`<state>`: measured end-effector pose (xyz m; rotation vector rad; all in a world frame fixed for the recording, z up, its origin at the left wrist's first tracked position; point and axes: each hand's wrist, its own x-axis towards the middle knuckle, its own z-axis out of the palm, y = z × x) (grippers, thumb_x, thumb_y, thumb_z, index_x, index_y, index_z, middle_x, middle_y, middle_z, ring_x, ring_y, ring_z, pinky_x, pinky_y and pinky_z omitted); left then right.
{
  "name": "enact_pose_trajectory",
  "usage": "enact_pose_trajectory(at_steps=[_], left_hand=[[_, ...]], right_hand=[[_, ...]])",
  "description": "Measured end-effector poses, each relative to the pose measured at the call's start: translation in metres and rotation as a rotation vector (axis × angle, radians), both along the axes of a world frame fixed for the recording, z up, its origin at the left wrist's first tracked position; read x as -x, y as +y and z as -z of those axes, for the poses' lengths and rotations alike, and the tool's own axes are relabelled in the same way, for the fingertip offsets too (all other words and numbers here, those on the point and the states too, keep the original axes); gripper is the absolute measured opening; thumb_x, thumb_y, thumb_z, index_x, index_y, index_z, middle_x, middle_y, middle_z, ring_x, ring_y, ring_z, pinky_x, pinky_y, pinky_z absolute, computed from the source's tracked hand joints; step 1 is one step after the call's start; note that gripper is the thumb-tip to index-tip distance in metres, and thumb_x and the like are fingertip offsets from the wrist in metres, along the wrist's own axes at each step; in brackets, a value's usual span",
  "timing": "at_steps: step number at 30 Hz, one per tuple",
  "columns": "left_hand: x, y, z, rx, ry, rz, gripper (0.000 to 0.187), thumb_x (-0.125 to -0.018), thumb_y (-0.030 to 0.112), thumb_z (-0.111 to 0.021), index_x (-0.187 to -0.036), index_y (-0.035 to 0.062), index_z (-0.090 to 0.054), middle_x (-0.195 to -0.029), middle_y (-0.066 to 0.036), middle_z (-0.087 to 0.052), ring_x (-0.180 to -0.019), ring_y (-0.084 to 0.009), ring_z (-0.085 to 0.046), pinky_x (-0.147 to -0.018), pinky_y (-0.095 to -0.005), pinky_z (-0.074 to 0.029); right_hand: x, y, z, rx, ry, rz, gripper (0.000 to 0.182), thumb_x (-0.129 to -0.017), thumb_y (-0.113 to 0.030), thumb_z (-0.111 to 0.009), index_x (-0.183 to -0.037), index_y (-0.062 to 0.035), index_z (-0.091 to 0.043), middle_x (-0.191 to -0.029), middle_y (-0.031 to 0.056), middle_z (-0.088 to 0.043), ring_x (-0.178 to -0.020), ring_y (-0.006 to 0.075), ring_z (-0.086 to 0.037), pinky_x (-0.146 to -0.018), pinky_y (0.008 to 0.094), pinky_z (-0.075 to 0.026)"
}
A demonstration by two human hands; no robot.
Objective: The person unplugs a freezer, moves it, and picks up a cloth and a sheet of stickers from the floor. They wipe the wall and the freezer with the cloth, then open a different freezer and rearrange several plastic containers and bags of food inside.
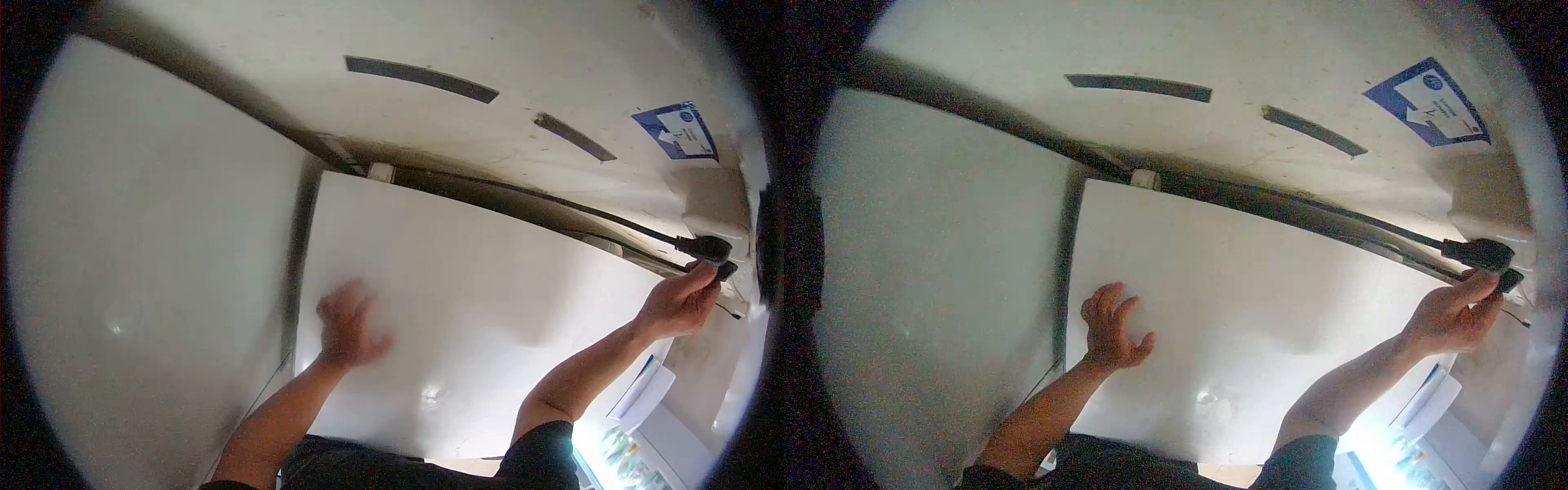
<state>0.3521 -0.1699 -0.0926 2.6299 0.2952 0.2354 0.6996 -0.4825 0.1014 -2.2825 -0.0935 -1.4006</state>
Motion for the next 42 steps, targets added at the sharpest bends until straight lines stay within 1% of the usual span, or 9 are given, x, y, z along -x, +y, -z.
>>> enact_pose_trajectory(at_steps=[8,15,17,19,22,27,33,36,42], left_hand=[[-0.001,0.001,-0.006,0.054,-0.038,-0.01,0.07,-0.078,0.044,-0.073,-0.134,0.0094,-0.05,-0.143,-0.023,-0.044,-0.134,-0.044,-0.041,-0.104,-0.0602,-0.029],[0.0,0.003,-0.011,0.055,-0.006,-0.011,0.068,-0.079,0.042,-0.074,-0.133,0.0081,-0.049,-0.143,-0.025,-0.043,-0.133,-0.0451,-0.041,-0.102,-0.0621,-0.03],[-0.006,0.004,-0.008,0.055,-0.043,-0.014,0.068,-0.079,0.042,-0.073,-0.133,0.0076,-0.049,-0.144,-0.025,-0.042,-0.134,-0.0453,-0.041,-0.102,-0.0623,-0.03],[0.0,0.004,-0.005,0.043,-0.073,0.014,0.069,-0.08,0.043,-0.073,-0.134,0.0066,-0.048,-0.145,-0.025,-0.041,-0.134,-0.0455,-0.041,-0.101,-0.062,-0.031],[0.0,0.001,-0.009,0.032,-0.058,0.003,0.071,-0.081,0.043,-0.073,-0.136,0.0058,-0.047,-0.145,-0.025,-0.041,-0.137,-0.0448,-0.039,-0.104,-0.0632,-0.03],[-0.002,-0.001,-0.026,0.029,-0.02,-0.008,0.073,-0.08,0.041,-0.075,-0.137,0.0059,-0.046,-0.147,-0.023,-0.04,-0.141,-0.0441,-0.034,-0.11,-0.0654,-0.025],[0.012,-0.007,-0.036,0.1,-0.108,-0.027,0.078,-0.077,0.042,-0.08,-0.138,0.0061,-0.048,-0.154,-0.022,-0.035,-0.146,-0.0429,-0.029,-0.116,-0.0622,-0.022],[0.022,-0.003,-0.02,0.131,-0.173,-0.033,0.087,-0.078,0.049,-0.081,-0.144,0.0078,-0.042,-0.156,-0.022,-0.032,-0.147,-0.0445,-0.026,-0.121,-0.0595,-0.021],[0.08,-0.029,-0.056,0.233,-0.282,-0.08,0.083,-0.081,0.036,-0.081,-0.146,0.0089,-0.039,-0.157,-0.021,-0.032,-0.149,-0.0428,-0.025,-0.121,-0.0563,-0.023]], right_hand=[[-0.025,-0.013,0.011,-0.029,-0.229,-0.186,0.042,-0.102,-0.03,-0.067,-0.08,0.0052,-0.069,-0.071,0.0118,-0.072,-0.061,0.0158,-0.065,-0.057,0.0305,-0.052],[-0.039,-0.044,0.041,-0.02,-0.318,-0.063,0.039,-0.105,-0.033,-0.061,-0.085,0.0004,-0.066,-0.071,0.0082,-0.067,-0.063,0.0139,-0.062,-0.055,0.032,-0.051],[-0.031,-0.06,0.03,-0.194,-0.561,-0.415,0.04,-0.107,-0.031,-0.057,-0.085,0.0013,-0.062,-0.075,0.0094,-0.065,-0.065,0.0155,-0.061,-0.056,0.0329,-0.051],[0.013,-0.043,0.014,-0.175,-0.531,-0.347,0.039,-0.108,-0.03,-0.053,-0.088,0.0027,-0.059,-0.081,0.0098,-0.064,-0.068,0.0169,-0.06,-0.059,0.0326,-0.052],[0.057,-0.044,0.015,-0.192,-0.086,-0.29,0.039,-0.109,-0.031,-0.051,-0.093,0.0031,-0.061,-0.084,0.0114,-0.063,-0.077,0.0199,-0.061,-0.07,0.0343,-0.053],[0.161,-0.013,0.022,-0.098,0.269,-0.216,0.037,-0.107,-0.028,-0.054,-0.112,0.0072,-0.063,-0.114,0.0192,-0.066,-0.106,0.0312,-0.063,-0.096,0.0423,-0.048],[0.299,-0.003,0.064,-0.168,0.521,-0.355,0.02,-0.101,-0.01,-0.063,-0.113,0.0048,-0.065,-0.104,0.0163,-0.069,-0.094,0.0292,-0.067,-0.091,0.0403,-0.053],[0.366,0.005,0.055,-0.35,0.558,-0.372,0.022,-0.101,-0.011,-0.063,-0.114,0.006,-0.065,-0.107,0.018,-0.069,-0.095,0.0277,-0.067,-0.088,0.0379,-0.054],[0.407,-0.003,0.05,-0.393,0.59,-0.447,0.024,-0.101,-0.014,-0.063,-0.115,0.0057,-0.066,-0.103,0.0159,-0.071,-0.092,0.0252,-0.067,-0.082,0.0371,-0.055]])
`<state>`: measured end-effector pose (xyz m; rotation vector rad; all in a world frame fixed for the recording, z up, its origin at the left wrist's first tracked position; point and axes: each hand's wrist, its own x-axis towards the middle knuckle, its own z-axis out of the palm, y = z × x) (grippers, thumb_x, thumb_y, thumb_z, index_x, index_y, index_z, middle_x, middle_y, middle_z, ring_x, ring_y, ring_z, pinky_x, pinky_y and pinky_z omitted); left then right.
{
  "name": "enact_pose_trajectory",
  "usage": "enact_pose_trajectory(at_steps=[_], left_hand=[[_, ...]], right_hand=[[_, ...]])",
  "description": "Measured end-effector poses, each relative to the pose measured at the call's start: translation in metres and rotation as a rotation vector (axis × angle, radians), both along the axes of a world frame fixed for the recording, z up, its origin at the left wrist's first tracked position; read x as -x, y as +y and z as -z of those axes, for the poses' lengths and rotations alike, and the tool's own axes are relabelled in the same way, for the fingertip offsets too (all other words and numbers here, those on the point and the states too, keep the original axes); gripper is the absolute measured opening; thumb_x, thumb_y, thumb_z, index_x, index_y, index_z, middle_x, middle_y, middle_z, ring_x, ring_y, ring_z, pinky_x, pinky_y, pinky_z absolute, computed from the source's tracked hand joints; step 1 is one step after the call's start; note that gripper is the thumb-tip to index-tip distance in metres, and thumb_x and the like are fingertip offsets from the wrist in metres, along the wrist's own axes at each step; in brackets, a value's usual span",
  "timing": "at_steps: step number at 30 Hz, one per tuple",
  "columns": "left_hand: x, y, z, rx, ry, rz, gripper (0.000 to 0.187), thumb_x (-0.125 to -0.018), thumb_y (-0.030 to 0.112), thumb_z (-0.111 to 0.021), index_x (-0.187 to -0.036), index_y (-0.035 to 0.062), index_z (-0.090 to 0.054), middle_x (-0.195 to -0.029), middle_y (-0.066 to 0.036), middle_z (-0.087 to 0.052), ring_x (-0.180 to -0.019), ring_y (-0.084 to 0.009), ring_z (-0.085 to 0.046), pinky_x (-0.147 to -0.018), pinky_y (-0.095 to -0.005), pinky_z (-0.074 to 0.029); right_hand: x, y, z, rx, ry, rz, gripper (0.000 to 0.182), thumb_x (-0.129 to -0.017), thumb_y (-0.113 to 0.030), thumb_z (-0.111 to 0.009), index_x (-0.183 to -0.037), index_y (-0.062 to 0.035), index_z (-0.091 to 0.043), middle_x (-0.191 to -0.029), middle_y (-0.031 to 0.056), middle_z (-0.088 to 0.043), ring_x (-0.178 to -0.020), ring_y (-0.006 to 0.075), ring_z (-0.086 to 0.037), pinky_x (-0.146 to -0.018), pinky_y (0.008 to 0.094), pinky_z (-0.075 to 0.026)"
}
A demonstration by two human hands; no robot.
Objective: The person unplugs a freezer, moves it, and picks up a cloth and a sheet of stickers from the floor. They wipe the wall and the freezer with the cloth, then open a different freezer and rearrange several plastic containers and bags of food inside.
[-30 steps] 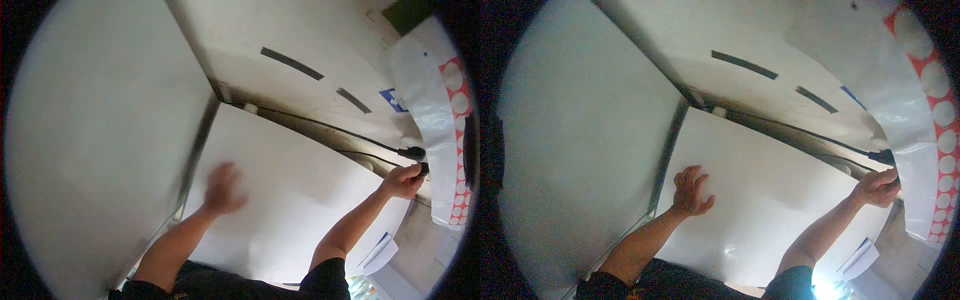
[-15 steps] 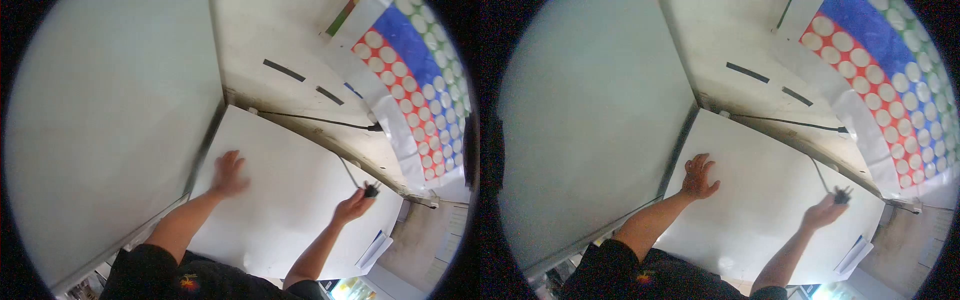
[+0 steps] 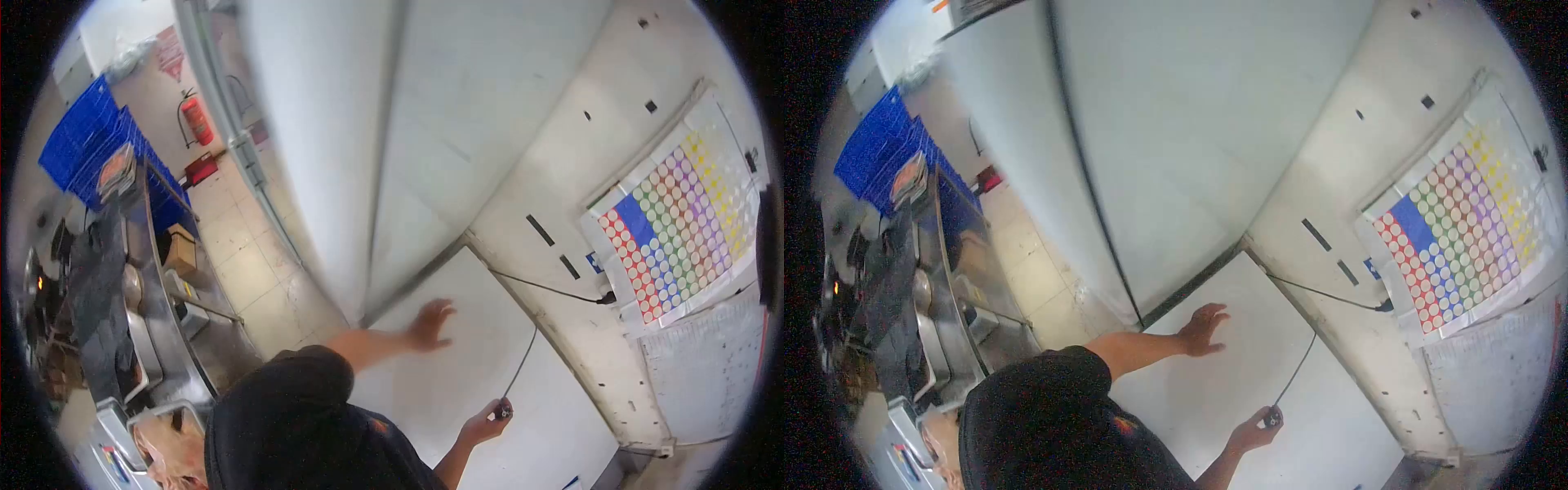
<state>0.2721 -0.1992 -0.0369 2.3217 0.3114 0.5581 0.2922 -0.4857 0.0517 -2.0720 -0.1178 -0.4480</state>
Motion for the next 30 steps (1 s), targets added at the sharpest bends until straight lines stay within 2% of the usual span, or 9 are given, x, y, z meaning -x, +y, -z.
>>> enact_pose_trajectory(at_steps=[9,14,16,19,23,25,27,28,30], left_hand=[[0.213,-0.02,0.014,0.063,0.046,0.155,0.068,-0.083,0.033,-0.079,-0.137,0.0051,-0.05,-0.143,-0.022,-0.05,-0.135,-0.0404,-0.046,-0.114,-0.0506,-0.035],[0.303,0.004,-0.009,0.119,0.115,-0.105,0.065,-0.084,0.027,-0.078,-0.137,0.0009,-0.051,-0.13,-0.022,-0.058,-0.12,-0.0421,-0.055,-0.106,-0.0493,-0.042],[0.326,0.015,-0.006,0.159,0.104,-0.129,0.063,-0.084,0.025,-0.077,-0.136,0.0005,-0.051,-0.127,-0.022,-0.059,-0.117,-0.0414,-0.056,-0.104,-0.0493,-0.043],[0.355,0.03,0.003,0.168,0.077,-0.357,0.058,-0.085,0.019,-0.075,-0.134,-0.0007,-0.052,-0.125,-0.022,-0.059,-0.115,-0.0376,-0.058,-0.1,-0.0456,-0.045],[0.385,0.049,0.034,0.364,0.048,-0.765,0.048,-0.09,0.012,-0.069,-0.132,-0.0022,-0.051,-0.121,-0.02,-0.06,-0.109,-0.0333,-0.06,-0.095,-0.0424,-0.048],[0.416,0.065,0.089,0.642,0.12,-1.085,0.049,-0.091,0.019,-0.069,-0.132,-0.0022,-0.052,-0.12,-0.022,-0.062,-0.107,-0.034,-0.062,-0.095,-0.0452,-0.048],[0.454,0.073,0.132,0.559,0.498,-1.172,0.052,-0.09,0.027,-0.072,-0.13,-0.0013,-0.054,-0.117,-0.028,-0.064,-0.106,-0.0345,-0.065,-0.093,-0.0466,-0.05],[0.479,0.081,0.156,0.517,0.693,-1.065,0.049,-0.088,0.026,-0.071,-0.127,-0.0002,-0.056,-0.112,-0.026,-0.066,-0.102,-0.0357,-0.066,-0.091,-0.0477,-0.051],[0.53,0.094,0.189,0.111,0.953,-0.374,0.044,-0.086,0.025,-0.07,-0.122,0.0019,-0.06,-0.101,-0.023,-0.071,-0.095,-0.038,-0.07,-0.086,-0.05,-0.054]], right_hand=[[-0.014,-0.019,0.109,-0.276,0.268,-0.195,0.029,-0.092,0.003,-0.069,-0.12,0.0032,-0.062,-0.111,0.0134,-0.068,-0.1,0.02,-0.066,-0.087,0.0321,-0.055],[0.005,0.007,0.092,0.155,0.265,-0.224,0.041,-0.085,-0.008,-0.077,-0.121,0.0001,-0.061,-0.109,0.0122,-0.067,-0.101,0.0248,-0.065,-0.092,0.0378,-0.051],[0.015,0.017,0.091,0.46,0.019,-0.221,0.052,-0.083,-0.014,-0.077,-0.13,-0.0021,-0.057,-0.123,0.0173,-0.062,-0.121,0.0335,-0.055,-0.106,0.0472,-0.041],[0.046,0.034,0.064,0.409,0.124,-0.107,0.063,-0.083,-0.015,-0.074,-0.14,-0.004,-0.05,-0.141,0.0216,-0.048,-0.137,0.0397,-0.038,-0.113,0.0546,-0.031],[0.071,0.027,0.089,0.437,0.059,-0.119,0.069,-0.083,-0.013,-0.074,-0.145,-0.0051,-0.044,-0.148,0.0242,-0.037,-0.138,0.0423,-0.034,-0.111,0.0581,-0.031],[0.089,0.03,0.096,0.437,0.065,-0.102,0.066,-0.083,-0.013,-0.073,-0.143,-0.0057,-0.046,-0.148,0.0238,-0.039,-0.138,0.0416,-0.034,-0.112,0.0586,-0.03],[0.107,0.033,0.092,0.449,0.072,-0.136,0.065,-0.084,-0.012,-0.072,-0.143,-0.0064,-0.047,-0.147,0.024,-0.039,-0.138,0.0417,-0.034,-0.112,0.0585,-0.03],[0.112,0.037,0.089,0.461,0.072,-0.163,0.064,-0.084,-0.012,-0.072,-0.143,-0.0071,-0.047,-0.147,0.0242,-0.039,-0.138,0.0417,-0.034,-0.112,0.0584,-0.03],[0.12,0.046,0.088,0.431,0.078,-0.137,0.061,-0.084,-0.013,-0.071,-0.141,-0.0072,-0.05,-0.147,0.0239,-0.041,-0.139,0.0414,-0.034,-0.113,0.0578,-0.029]])
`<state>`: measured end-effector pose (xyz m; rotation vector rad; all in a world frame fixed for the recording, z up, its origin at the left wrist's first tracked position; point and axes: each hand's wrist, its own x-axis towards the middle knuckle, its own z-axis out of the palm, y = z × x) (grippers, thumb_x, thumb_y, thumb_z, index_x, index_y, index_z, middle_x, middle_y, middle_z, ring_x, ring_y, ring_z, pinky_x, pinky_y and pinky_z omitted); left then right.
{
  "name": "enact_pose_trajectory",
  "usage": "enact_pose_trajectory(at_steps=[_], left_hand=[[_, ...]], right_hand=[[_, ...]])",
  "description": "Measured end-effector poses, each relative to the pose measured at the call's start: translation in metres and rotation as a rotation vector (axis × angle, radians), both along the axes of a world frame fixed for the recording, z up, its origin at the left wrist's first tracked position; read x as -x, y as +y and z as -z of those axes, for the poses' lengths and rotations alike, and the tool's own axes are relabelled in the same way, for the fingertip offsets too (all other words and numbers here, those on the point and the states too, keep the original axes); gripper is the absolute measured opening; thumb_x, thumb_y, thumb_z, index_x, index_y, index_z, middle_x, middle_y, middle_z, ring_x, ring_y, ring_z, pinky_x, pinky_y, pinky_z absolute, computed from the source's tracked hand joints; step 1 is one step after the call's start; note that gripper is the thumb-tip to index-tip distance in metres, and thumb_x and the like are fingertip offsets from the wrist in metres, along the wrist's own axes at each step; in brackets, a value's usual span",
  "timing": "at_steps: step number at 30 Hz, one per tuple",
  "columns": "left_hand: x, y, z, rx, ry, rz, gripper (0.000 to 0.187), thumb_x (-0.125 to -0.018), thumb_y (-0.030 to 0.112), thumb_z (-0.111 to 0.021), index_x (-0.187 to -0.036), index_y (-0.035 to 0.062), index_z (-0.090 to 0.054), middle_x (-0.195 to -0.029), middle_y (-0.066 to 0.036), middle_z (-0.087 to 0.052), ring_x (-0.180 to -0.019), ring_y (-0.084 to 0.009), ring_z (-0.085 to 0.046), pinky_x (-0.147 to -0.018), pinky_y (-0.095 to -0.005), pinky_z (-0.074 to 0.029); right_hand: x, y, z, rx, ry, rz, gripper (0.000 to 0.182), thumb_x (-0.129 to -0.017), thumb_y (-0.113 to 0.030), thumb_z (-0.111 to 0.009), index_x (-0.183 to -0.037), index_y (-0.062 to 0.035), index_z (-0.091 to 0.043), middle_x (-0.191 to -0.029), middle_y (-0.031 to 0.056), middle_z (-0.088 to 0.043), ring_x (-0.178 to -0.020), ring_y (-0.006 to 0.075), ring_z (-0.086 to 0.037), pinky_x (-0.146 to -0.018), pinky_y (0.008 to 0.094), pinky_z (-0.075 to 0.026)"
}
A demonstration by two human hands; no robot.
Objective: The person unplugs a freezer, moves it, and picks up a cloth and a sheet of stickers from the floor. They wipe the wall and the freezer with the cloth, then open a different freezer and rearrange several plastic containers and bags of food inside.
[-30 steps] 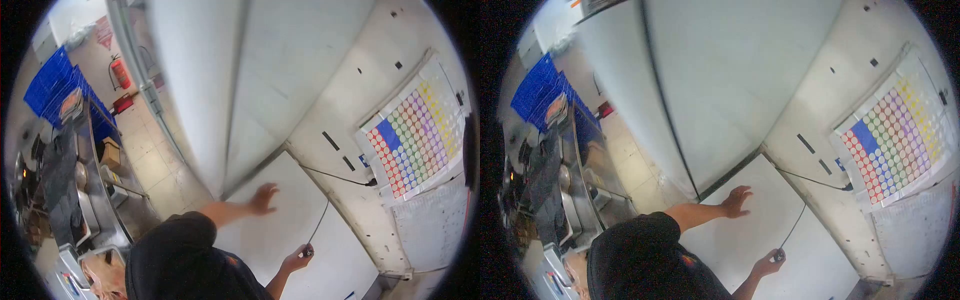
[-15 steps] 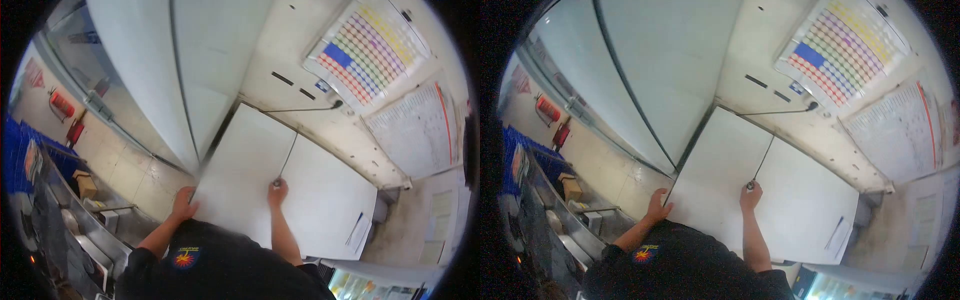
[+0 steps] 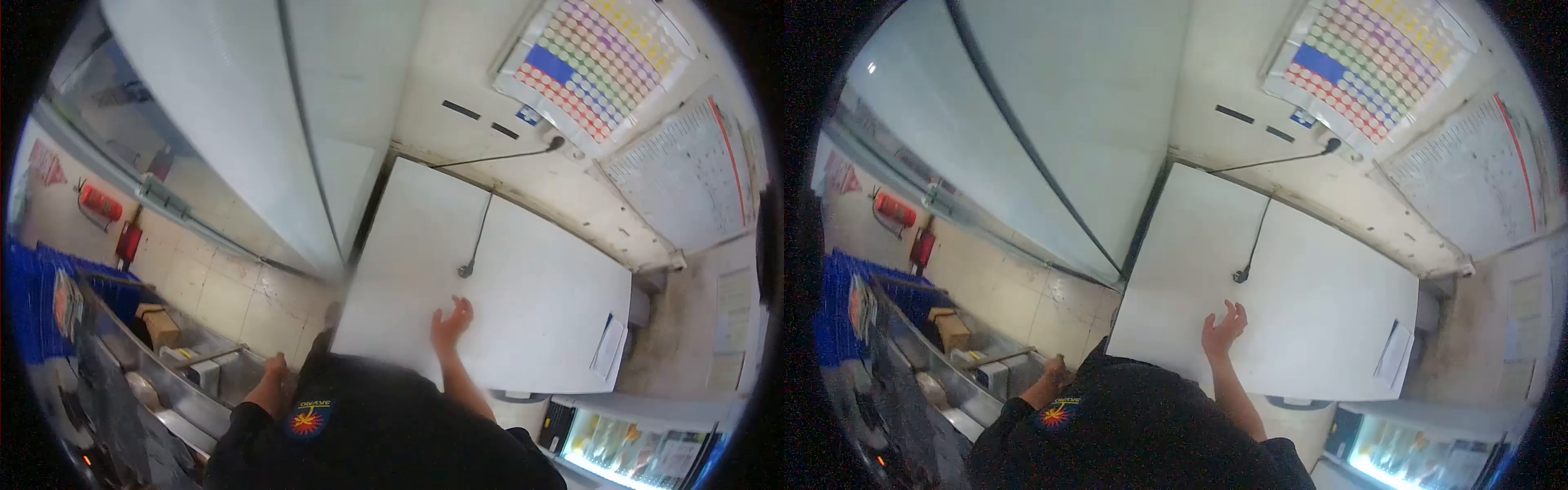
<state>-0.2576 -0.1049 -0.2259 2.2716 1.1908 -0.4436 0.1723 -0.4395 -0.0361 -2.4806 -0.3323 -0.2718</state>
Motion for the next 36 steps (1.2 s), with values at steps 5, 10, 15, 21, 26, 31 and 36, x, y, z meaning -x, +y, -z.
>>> enact_pose_trajectory(at_steps=[5,10,15,21,26,31,36], left_hand=[[-0.004,0.034,0.032,0.185,0.158,0.314,0.041,-0.083,0.022,-0.07,-0.118,0.0039,-0.062,-0.085,-0.013,-0.072,-0.078,-0.038,-0.07,-0.07,-0.05,-0.054],[-0.034,0.065,0.019,0.634,-0.227,-0.218,0.038,-0.093,0.026,-0.065,-0.125,0.0061,-0.06,-0.091,-0.011,-0.066,-0.074,-0.0296,-0.064,-0.062,-0.0428,-0.049],[-0.105,0.105,0.011,0.903,-0.13,-0.498,0.038,-0.096,0.03,-0.061,-0.129,0.0105,-0.058,-0.098,-0.01,-0.065,-0.078,-0.029,-0.063,-0.062,-0.0432,-0.048],[-0.135,0.142,0.038,0.823,0.163,-0.411,0.039,-0.1,0.034,-0.057,-0.134,0.0157,-0.055,-0.106,-0.01,-0.062,-0.082,-0.0282,-0.063,-0.062,-0.0438,-0.046],[-0.172,0.143,0.017,0.71,0.083,0.194,0.039,-0.101,0.039,-0.055,-0.133,0.0163,-0.055,-0.116,-0.011,-0.062,-0.094,-0.0288,-0.062,-0.072,-0.0471,-0.046],[-0.22,0.121,0.016,0.886,-0.015,0.233,0.044,-0.101,0.044,-0.053,-0.135,0.0171,-0.055,-0.126,-0.013,-0.061,-0.105,-0.0302,-0.063,-0.082,-0.0487,-0.046],[-0.255,0.087,0.0,0.919,0.076,-0.038,0.048,-0.1,0.047,-0.053,-0.135,0.0158,-0.055,-0.129,-0.014,-0.061,-0.109,-0.0331,-0.063,-0.087,-0.0506,-0.046]], right_hand=[[0.001,0.002,-0.001,-0.075,0.021,0.147,0.057,-0.084,-0.013,-0.071,-0.138,-0.0092,-0.054,-0.146,0.0237,-0.042,-0.139,0.041,-0.035,-0.114,0.0571,-0.029],[0.002,-0.005,0.004,-0.081,-0.074,0.197,0.052,-0.084,-0.012,-0.071,-0.134,-0.0101,-0.057,-0.143,0.0202,-0.042,-0.134,0.0396,-0.039,-0.108,0.0542,-0.036],[0.039,-0.007,-0.013,-0.045,0.001,0.393,0.053,-0.084,-0.011,-0.07,-0.134,-0.0139,-0.055,-0.142,0.0193,-0.041,-0.133,0.0383,-0.04,-0.107,0.0548,-0.037],[0.105,-0.016,-0.02,-0.101,-0.026,0.565,0.051,-0.083,-0.009,-0.07,-0.132,-0.0149,-0.057,-0.139,0.0184,-0.045,-0.13,0.0394,-0.044,-0.105,0.0539,-0.039],[0.157,-0.042,-0.006,-0.03,-0.099,0.814,0.048,-0.08,-0.008,-0.072,-0.127,-0.0147,-0.061,-0.136,0.0184,-0.049,-0.129,0.0383,-0.046,-0.105,0.0534,-0.039],[0.181,-0.084,0.008,-0.123,-0.061,1.119,0.046,-0.078,-0.005,-0.072,-0.122,-0.0132,-0.062,-0.133,0.0188,-0.051,-0.127,0.0386,-0.047,-0.101,0.053,-0.04],[0.189,-0.142,0.022,-0.188,-0.138,1.393,0.042,-0.081,-0.005,-0.07,-0.122,-0.009,-0.061,-0.131,0.0222,-0.051,-0.123,0.0404,-0.049,-0.101,0.0531,-0.041]])
